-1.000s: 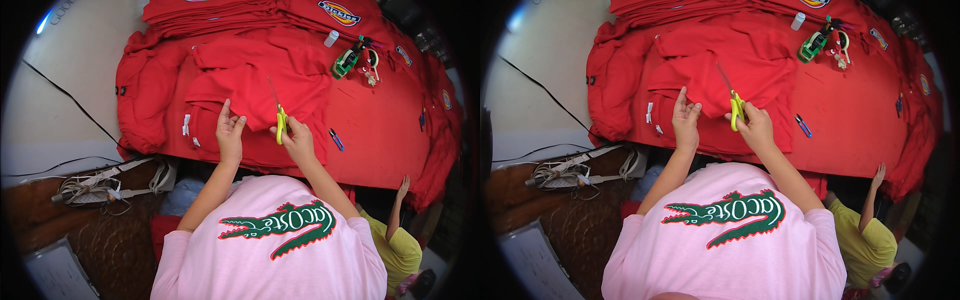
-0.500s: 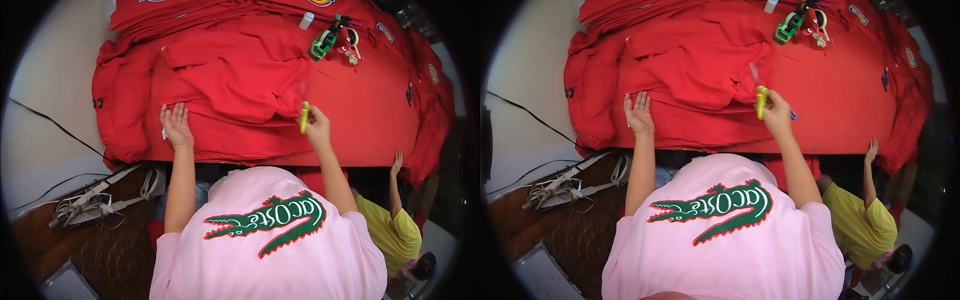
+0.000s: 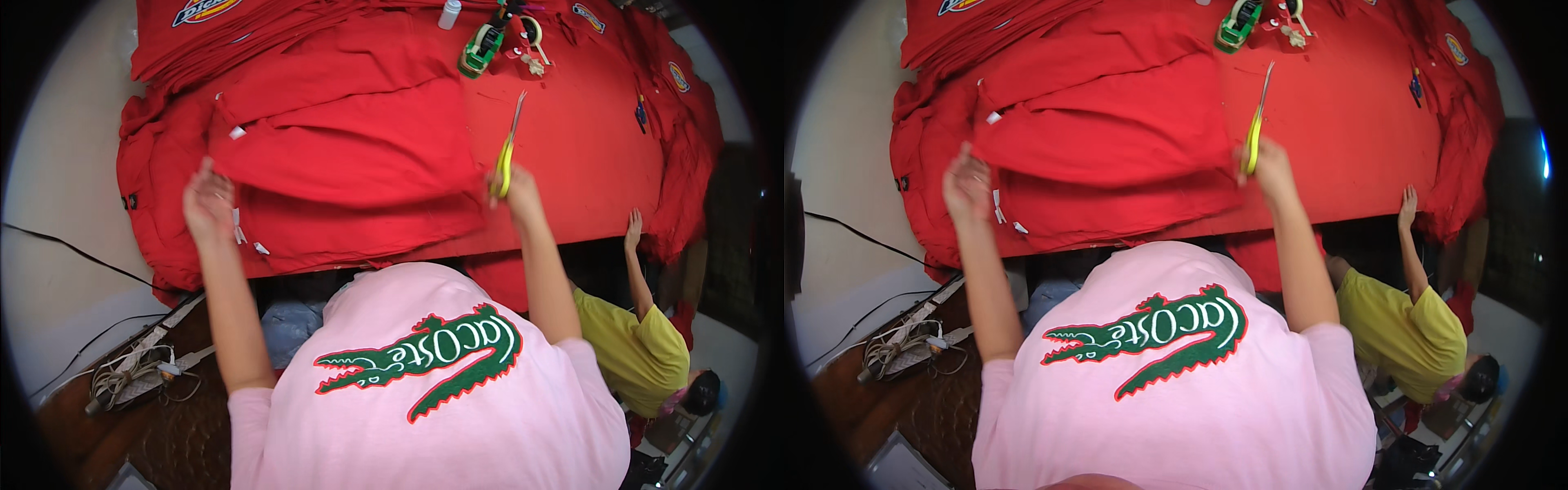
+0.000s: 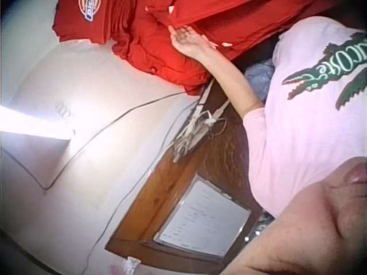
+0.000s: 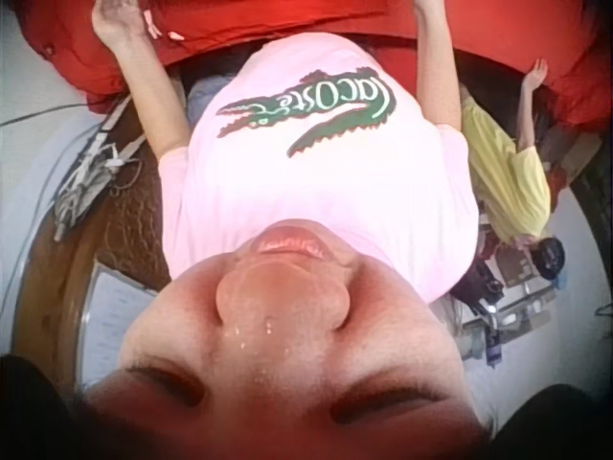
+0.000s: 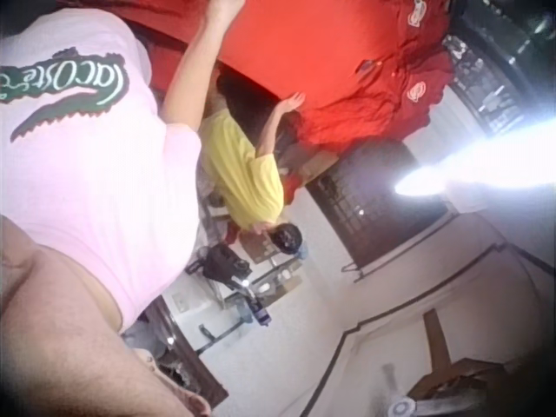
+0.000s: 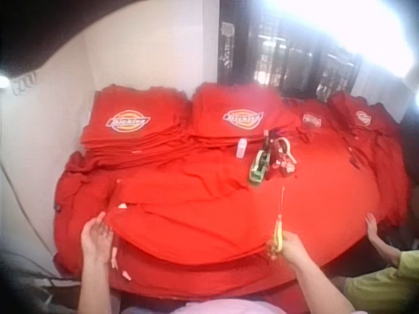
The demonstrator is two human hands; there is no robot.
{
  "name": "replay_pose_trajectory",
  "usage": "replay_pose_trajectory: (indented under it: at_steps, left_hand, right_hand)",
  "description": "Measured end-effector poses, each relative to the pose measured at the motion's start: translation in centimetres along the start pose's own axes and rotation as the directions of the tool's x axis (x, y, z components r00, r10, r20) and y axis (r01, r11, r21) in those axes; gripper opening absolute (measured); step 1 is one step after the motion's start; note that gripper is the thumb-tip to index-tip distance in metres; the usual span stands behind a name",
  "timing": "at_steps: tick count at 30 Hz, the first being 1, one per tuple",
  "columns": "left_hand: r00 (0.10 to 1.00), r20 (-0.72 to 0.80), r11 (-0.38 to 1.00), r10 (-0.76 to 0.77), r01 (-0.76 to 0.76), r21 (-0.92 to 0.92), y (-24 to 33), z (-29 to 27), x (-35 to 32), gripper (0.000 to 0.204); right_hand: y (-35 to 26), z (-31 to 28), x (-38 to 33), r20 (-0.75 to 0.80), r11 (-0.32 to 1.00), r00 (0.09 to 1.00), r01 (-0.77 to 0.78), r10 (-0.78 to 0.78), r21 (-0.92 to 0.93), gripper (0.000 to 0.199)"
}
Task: The person trims threads from garment tags using scissors and folds red shirts on a work table.
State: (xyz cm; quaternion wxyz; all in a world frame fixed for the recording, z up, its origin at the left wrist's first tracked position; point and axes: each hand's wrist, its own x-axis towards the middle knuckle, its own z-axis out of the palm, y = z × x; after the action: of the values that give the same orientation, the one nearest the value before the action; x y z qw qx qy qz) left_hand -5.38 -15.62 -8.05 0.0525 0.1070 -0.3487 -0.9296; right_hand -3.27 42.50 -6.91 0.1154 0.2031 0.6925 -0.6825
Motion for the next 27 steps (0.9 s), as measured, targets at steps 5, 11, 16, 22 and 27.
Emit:
replay_pose_trajectory:
  at_steps: [5,11,16,22,27]
  left_hand:
    - [0.861,0.175,0.796,0.478,-0.509,0.328,4.7,20.3,1.0,0.040]
    - [0.944,0.280,0.533,0.176,-0.330,0.779,-3.2,15.5,-4.8,0.021]
    - [0.930,-0.296,0.663,0.218,0.082,0.744,-8.9,-0.5,-13.1,0.012]
    - [0.822,-0.553,0.748,0.138,0.279,0.602,-10.2,-8.2,-20.2,0.019]
    - [0.777,-0.628,0.788,0.050,0.356,0.503,-11.2,-8.5,-20.1,0.028]
  right_hand:
    - [-12.3,1.0,3.8,-0.135,0.722,0.849,0.509,-0.511,0.468,0.027]
    - [-6.8,-0.2,2.4,-0.092,0.902,0.906,0.422,-0.414,0.092,0.025]
    - [5.9,-1.2,-1.0,-0.098,0.746,0.929,0.219,-0.356,-0.629,0.042]
    - [10.6,-0.3,-2.6,-0.099,0.838,0.966,0.154,-0.240,-0.523,0.035]
    - [9.7,-1.6,-1.8,-0.101,0.843,0.955,0.195,-0.280,-0.502,0.030]
